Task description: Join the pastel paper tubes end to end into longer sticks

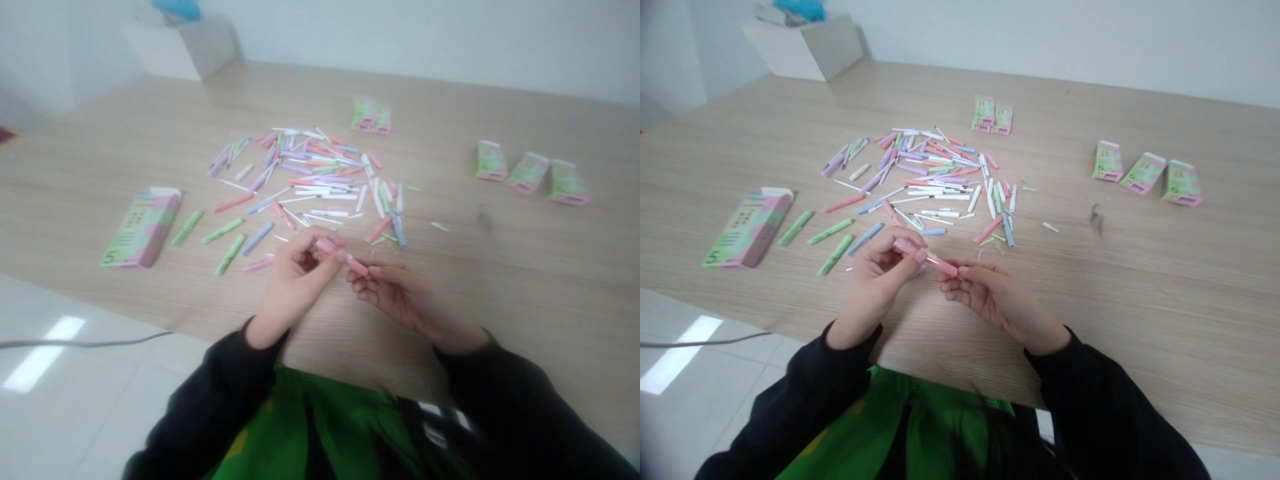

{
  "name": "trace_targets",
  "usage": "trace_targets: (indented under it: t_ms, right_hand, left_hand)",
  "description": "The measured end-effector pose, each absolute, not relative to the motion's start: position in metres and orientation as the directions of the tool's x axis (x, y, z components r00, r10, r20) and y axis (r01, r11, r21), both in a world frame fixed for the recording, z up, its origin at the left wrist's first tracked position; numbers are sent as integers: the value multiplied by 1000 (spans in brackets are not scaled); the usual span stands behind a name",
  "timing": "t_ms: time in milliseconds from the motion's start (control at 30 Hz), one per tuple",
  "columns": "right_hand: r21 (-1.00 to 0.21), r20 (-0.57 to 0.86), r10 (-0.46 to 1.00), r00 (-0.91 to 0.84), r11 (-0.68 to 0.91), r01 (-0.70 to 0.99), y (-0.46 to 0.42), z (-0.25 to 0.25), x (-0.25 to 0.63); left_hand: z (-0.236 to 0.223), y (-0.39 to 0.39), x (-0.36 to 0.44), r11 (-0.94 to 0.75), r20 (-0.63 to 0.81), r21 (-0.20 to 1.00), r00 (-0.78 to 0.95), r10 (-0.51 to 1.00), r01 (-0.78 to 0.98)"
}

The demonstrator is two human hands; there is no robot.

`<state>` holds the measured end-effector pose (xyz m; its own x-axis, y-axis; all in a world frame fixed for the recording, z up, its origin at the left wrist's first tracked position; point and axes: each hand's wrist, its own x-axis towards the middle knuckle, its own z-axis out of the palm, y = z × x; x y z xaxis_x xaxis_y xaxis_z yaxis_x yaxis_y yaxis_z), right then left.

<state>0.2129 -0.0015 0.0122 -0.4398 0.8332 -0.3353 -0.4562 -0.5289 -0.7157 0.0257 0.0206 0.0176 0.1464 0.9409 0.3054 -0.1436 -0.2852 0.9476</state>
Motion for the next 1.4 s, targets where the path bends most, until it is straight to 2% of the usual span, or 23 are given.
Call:
trace_targets:
  t_ms: [200, 333, 433, 500, 633, 733, 867, 1067, 1167, 1267, 1333, 1400]
  right_hand:
    - [-730, -353, 844, -404, -518, -445, -2, 18, 216]
    - [-797, -329, 880, -343, -454, -399, -1, 15, 218]
    - [-873, -250, 939, -235, -324, -364, 2, 10, 220]
    - [-929, -163, 974, -154, -204, -308, 3, 8, 221]
    - [-996, 21, 997, -74, 14, -88, 0, 9, 218]
    - [-993, 101, 991, -89, 106, 55, -5, 11, 215]
    - [-989, 105, 983, -150, 119, 88, -10, 11, 212]
    - [-994, 104, 984, -142, 99, -38, -12, 17, 208]
    - [-990, 141, 974, -178, 138, -30, -12, 21, 211]
    - [-982, 159, 978, -133, 171, 81, -11, 21, 224]
    - [-960, 163, 982, -96, 180, 214, -9, 20, 239]
    - [-920, 127, 983, -132, 167, 356, -6, 16, 255]
  left_hand:
    - [9, 28, 20, -220, 244, 929, 43, 969, -298]
    - [13, 29, 16, -151, 151, 948, -21, 988, -279]
    - [16, 28, 14, -125, 112, 966, -72, 991, -226]
    - [17, 25, 15, -66, 72, 986, 33, 997, -152]
    - [13, 17, 23, 68, -69, 997, 468, 881, 20]
    - [12, 12, 29, 122, -110, 992, 609, 786, 22]
    - [16, 12, 29, 74, -90, 996, 578, 811, 51]
    - [17, 10, 30, 114, -109, 993, 554, 825, 25]
    - [14, 12, 30, 79, -81, 997, 536, 841, 26]
    - [18, 21, 25, -46, -43, 984, 482, 875, 172]
    - [23, 33, 20, -173, 15, 929, 433, 901, 327]
    - [28, 49, 17, -247, 34, 846, 415, 909, 472]
